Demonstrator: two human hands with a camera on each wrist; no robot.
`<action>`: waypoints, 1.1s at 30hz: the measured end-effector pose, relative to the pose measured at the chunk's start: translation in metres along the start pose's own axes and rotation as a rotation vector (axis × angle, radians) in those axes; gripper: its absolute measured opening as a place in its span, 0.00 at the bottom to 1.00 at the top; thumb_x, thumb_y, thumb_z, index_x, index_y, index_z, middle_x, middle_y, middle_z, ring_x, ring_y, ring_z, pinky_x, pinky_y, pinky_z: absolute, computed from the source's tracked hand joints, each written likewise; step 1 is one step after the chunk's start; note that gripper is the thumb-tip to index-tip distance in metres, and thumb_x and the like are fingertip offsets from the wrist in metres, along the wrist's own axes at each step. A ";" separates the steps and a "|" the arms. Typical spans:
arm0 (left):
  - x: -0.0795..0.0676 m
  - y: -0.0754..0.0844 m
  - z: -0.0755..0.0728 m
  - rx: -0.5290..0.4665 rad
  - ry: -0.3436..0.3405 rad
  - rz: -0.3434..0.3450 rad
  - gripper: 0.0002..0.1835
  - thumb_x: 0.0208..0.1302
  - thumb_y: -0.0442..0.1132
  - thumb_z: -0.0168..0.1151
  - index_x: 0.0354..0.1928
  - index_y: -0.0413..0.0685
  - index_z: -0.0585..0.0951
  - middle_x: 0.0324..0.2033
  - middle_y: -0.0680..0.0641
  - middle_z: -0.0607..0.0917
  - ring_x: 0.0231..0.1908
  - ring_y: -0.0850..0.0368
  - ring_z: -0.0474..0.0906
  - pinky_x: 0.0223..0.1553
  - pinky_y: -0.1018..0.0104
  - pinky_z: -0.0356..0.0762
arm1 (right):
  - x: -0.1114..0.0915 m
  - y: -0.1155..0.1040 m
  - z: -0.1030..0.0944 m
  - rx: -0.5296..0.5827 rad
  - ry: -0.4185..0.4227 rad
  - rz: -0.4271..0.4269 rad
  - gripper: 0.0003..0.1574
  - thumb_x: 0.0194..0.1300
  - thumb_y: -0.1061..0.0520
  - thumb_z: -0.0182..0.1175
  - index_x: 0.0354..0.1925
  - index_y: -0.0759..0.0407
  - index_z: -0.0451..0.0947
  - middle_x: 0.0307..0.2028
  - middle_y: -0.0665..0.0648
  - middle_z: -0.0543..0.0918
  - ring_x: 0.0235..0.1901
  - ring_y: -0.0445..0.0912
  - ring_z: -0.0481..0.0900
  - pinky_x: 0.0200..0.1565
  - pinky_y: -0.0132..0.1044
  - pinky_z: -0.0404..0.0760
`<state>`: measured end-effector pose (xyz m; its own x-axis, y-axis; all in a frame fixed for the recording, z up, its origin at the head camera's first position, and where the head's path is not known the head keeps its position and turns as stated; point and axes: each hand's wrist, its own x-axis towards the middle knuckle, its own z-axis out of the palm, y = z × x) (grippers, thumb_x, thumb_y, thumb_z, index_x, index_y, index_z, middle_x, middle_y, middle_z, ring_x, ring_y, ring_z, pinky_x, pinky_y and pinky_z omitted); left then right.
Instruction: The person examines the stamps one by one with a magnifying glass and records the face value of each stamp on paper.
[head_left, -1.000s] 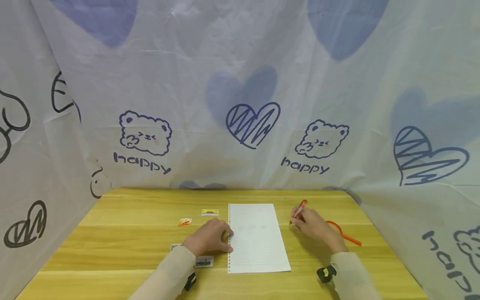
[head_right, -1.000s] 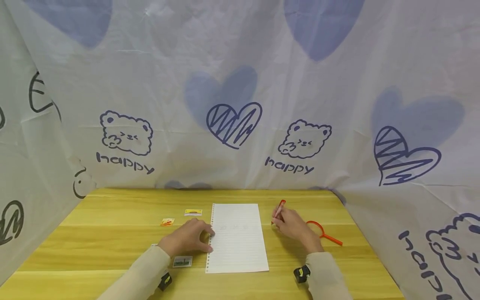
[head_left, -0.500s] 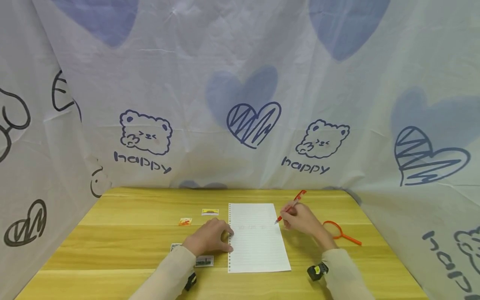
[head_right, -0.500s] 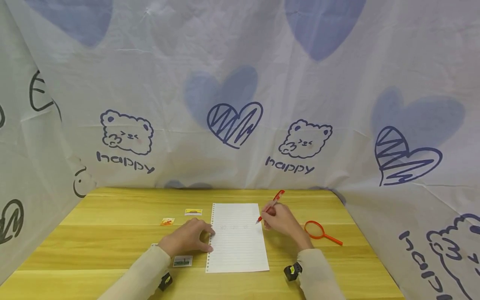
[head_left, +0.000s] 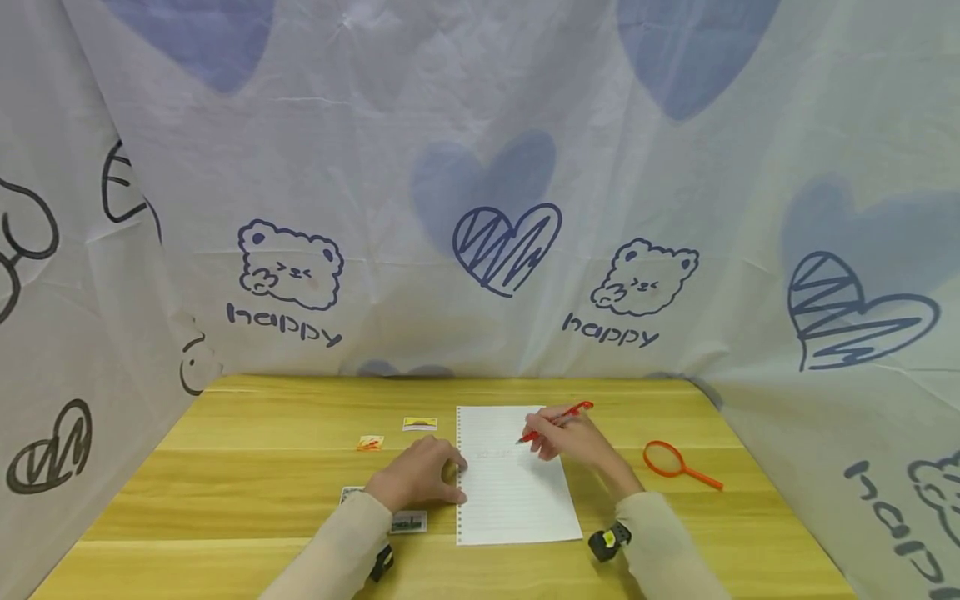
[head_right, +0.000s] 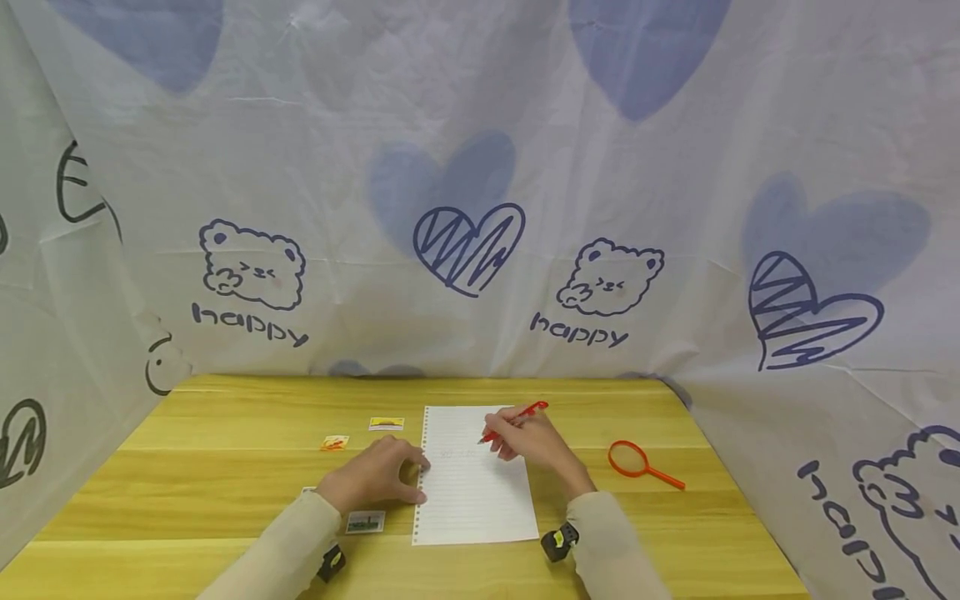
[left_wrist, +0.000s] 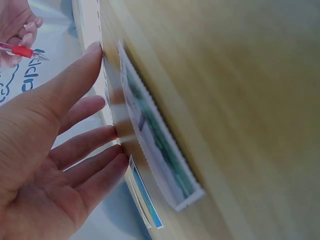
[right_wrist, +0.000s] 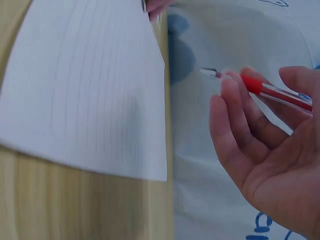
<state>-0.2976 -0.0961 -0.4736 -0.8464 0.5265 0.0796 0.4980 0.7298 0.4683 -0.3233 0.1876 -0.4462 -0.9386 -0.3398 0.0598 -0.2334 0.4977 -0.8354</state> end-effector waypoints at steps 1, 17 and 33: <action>0.000 0.000 0.000 0.003 0.001 0.001 0.24 0.51 0.46 0.83 0.49 0.43 0.89 0.51 0.43 0.90 0.48 0.52 0.79 0.54 0.51 0.79 | 0.001 -0.001 0.003 -0.012 0.014 0.020 0.16 0.74 0.47 0.62 0.39 0.59 0.86 0.27 0.58 0.86 0.25 0.44 0.83 0.33 0.35 0.87; 0.002 0.001 -0.003 0.003 -0.004 0.012 0.24 0.50 0.46 0.83 0.48 0.42 0.89 0.49 0.43 0.90 0.45 0.53 0.79 0.52 0.51 0.79 | 0.019 -0.015 0.039 0.024 -0.010 0.097 0.10 0.67 0.54 0.69 0.40 0.60 0.88 0.30 0.56 0.89 0.25 0.43 0.84 0.33 0.37 0.88; 0.001 0.001 -0.002 0.003 0.000 -0.002 0.24 0.49 0.46 0.84 0.47 0.43 0.89 0.49 0.44 0.90 0.47 0.52 0.78 0.54 0.49 0.79 | 0.030 -0.008 0.059 0.005 -0.074 0.104 0.08 0.63 0.58 0.71 0.37 0.62 0.88 0.26 0.52 0.89 0.23 0.38 0.82 0.30 0.32 0.86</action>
<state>-0.2984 -0.0955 -0.4715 -0.8474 0.5252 0.0784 0.4970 0.7323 0.4655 -0.3345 0.1263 -0.4697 -0.9363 -0.3446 -0.0680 -0.1341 0.5295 -0.8376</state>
